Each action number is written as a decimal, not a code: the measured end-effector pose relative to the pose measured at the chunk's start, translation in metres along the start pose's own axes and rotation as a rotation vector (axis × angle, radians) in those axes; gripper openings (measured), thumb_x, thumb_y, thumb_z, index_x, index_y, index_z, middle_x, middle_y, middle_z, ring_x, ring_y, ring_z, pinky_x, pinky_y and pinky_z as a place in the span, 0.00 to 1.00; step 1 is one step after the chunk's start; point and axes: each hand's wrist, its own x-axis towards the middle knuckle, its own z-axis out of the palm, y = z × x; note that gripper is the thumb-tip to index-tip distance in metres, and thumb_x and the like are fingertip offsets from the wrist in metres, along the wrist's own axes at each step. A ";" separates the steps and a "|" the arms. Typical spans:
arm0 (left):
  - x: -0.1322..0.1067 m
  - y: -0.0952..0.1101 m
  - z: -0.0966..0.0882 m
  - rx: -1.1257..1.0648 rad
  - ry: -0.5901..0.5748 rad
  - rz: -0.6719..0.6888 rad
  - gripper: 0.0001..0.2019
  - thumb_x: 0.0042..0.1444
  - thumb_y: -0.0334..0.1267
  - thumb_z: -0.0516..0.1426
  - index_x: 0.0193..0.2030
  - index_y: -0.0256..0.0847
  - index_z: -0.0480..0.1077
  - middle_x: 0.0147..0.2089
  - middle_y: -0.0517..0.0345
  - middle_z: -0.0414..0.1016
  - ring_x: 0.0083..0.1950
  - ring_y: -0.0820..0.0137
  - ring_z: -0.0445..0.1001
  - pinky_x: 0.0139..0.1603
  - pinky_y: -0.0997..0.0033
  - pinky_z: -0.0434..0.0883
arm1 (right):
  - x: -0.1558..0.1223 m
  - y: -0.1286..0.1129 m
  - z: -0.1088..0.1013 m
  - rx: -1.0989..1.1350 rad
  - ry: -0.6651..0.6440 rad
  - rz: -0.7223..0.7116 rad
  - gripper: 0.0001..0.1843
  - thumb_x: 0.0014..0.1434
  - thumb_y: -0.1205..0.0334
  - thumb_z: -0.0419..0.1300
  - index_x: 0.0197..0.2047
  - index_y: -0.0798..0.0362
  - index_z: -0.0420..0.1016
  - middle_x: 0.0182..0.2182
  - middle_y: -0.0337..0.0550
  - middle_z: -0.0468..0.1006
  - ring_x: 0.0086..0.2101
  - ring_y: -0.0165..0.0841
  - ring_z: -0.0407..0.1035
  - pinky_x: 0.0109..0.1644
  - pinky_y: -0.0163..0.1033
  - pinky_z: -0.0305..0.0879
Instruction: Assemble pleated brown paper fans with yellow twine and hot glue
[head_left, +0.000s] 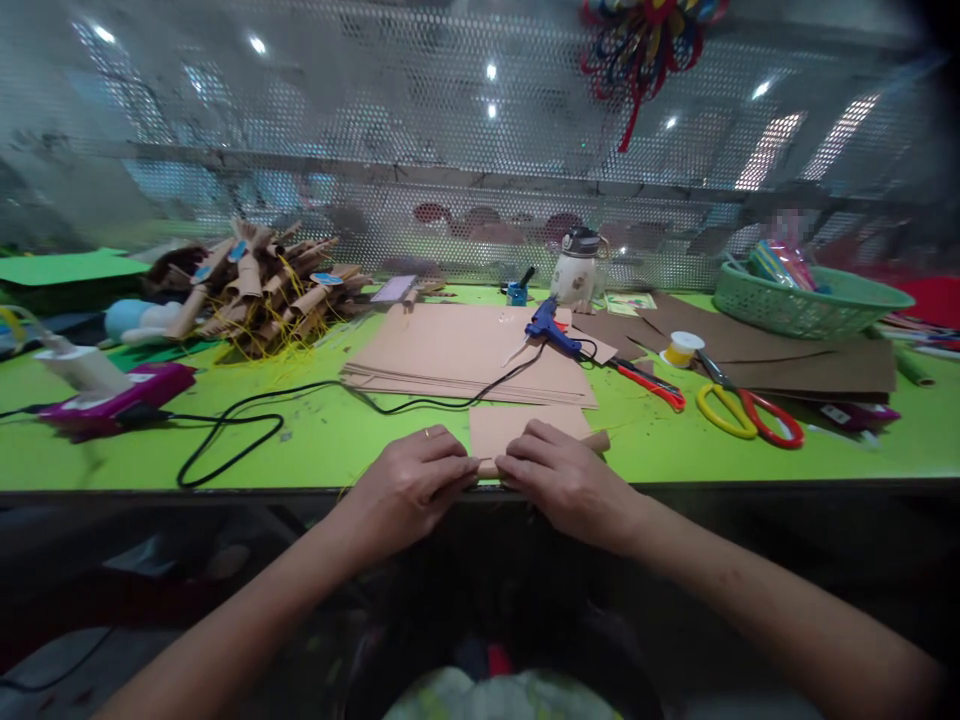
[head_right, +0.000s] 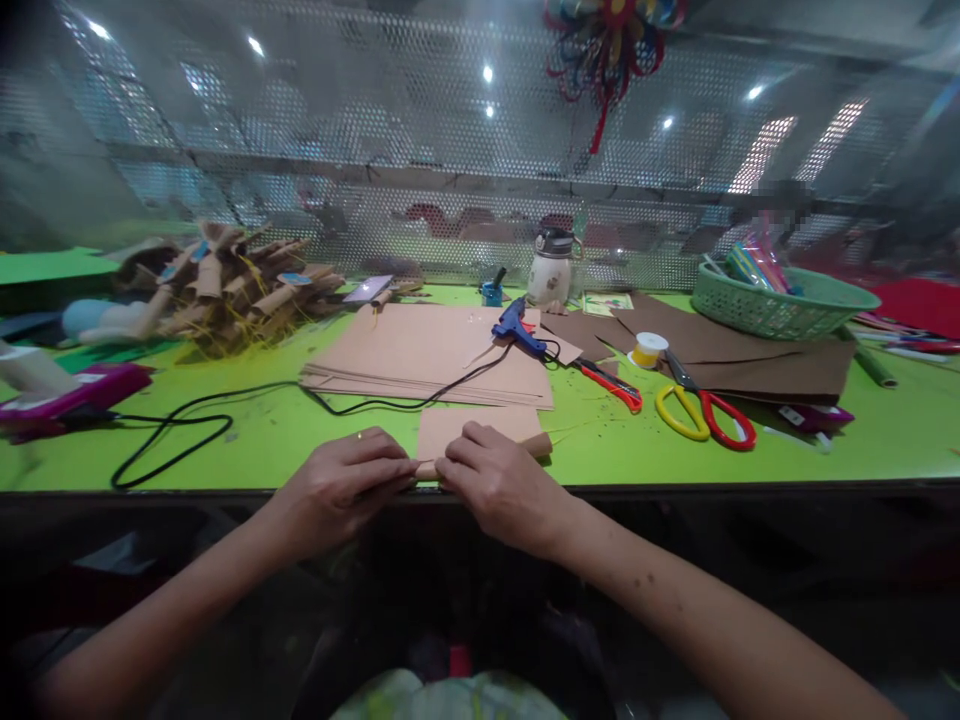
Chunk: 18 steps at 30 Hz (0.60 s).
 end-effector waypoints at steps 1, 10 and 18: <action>0.000 -0.001 0.000 -0.010 0.003 -0.003 0.06 0.59 0.30 0.54 0.39 0.37 0.72 0.32 0.54 0.70 0.36 0.70 0.66 0.36 0.70 0.63 | 0.002 0.001 -0.001 -0.003 -0.008 -0.009 0.11 0.65 0.68 0.48 0.40 0.59 0.72 0.31 0.48 0.71 0.34 0.36 0.58 0.38 0.43 0.58; 0.005 0.000 -0.005 -0.036 -0.028 -0.025 0.07 0.60 0.31 0.52 0.39 0.38 0.72 0.32 0.53 0.71 0.36 0.71 0.68 0.36 0.72 0.65 | 0.006 0.006 0.000 -0.054 -0.027 -0.067 0.13 0.65 0.69 0.48 0.33 0.59 0.72 0.29 0.48 0.70 0.33 0.35 0.58 0.37 0.41 0.57; 0.002 0.002 -0.005 0.148 -0.045 0.040 0.10 0.60 0.30 0.51 0.44 0.42 0.71 0.33 0.55 0.71 0.35 0.71 0.66 0.34 0.71 0.62 | 0.008 0.006 -0.006 -0.113 -0.116 -0.137 0.10 0.62 0.73 0.50 0.35 0.60 0.73 0.29 0.48 0.70 0.33 0.36 0.58 0.38 0.41 0.58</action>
